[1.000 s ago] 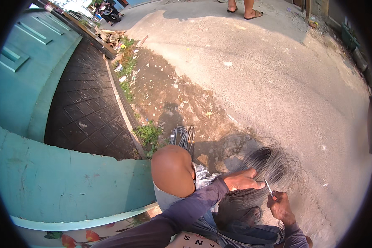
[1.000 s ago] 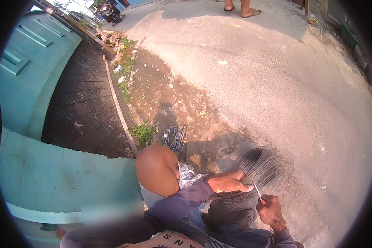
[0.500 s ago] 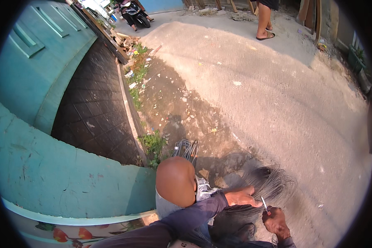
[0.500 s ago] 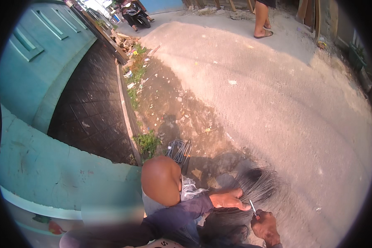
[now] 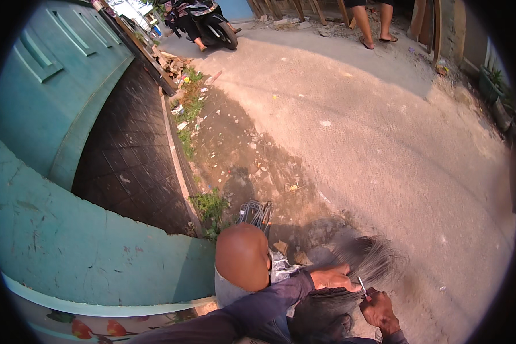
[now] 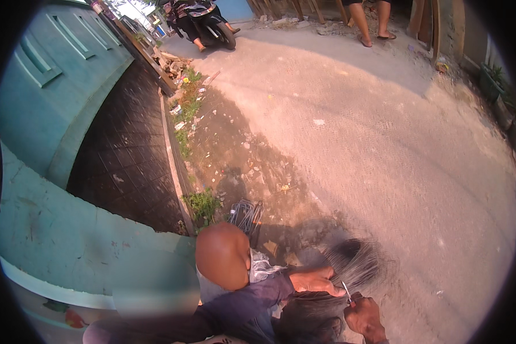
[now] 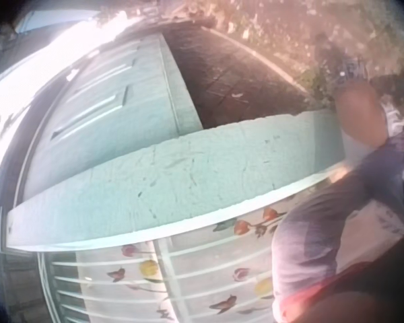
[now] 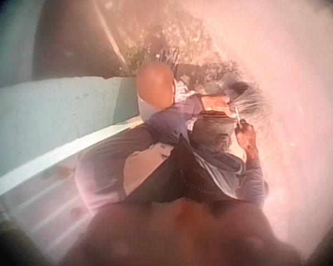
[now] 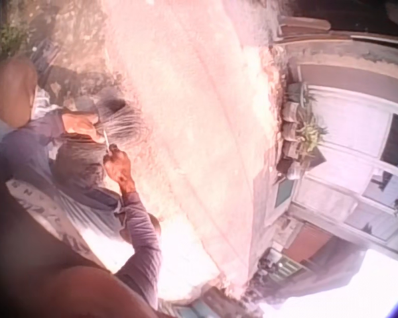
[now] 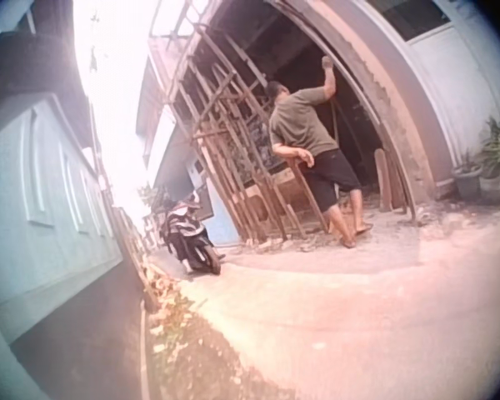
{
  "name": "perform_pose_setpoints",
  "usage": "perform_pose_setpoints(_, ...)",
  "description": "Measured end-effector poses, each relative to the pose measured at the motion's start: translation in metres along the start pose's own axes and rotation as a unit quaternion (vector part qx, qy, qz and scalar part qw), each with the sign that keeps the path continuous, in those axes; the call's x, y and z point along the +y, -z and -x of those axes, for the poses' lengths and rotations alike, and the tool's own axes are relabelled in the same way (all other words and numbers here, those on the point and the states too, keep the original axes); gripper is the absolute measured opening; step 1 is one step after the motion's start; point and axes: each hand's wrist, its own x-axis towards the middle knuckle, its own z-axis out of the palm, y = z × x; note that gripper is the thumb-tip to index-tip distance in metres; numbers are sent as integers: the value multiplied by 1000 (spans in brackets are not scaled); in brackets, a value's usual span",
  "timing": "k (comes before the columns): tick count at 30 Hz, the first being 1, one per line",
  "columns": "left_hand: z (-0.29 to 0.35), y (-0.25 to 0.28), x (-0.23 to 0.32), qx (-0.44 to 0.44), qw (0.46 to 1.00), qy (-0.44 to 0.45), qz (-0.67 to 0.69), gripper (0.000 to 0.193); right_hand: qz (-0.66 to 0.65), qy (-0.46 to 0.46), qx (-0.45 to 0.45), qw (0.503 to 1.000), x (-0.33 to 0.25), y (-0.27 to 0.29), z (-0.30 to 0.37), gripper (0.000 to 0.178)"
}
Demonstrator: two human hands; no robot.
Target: The person sits on the ground and uses pliers to cut a coiled metal wire into shorter pieces. The person repeatedly positions the pliers and snips the wire, accumulating cut segments on the ground.
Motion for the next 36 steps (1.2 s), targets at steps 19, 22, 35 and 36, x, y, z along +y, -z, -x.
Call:
perform_pose_setpoints(19,-26,3,-33,-58,997,-31,47,81,-196,-195,23,961,-26,-1,-6,24)
perform_pose_setpoints(22,-20,-4,-28,-60,996,-26,57,74,-111,-101,19,988,-14,-15,2,17)
perform_pose_setpoints(35,-21,-3,-35,0,1000,-7,-6,82,-15,-5,-23,1000,8,-23,4,9)
perform_pose_setpoints(36,-21,-3,-36,7,1000,-6,-16,82,42,32,-35,998,16,-34,9,9)
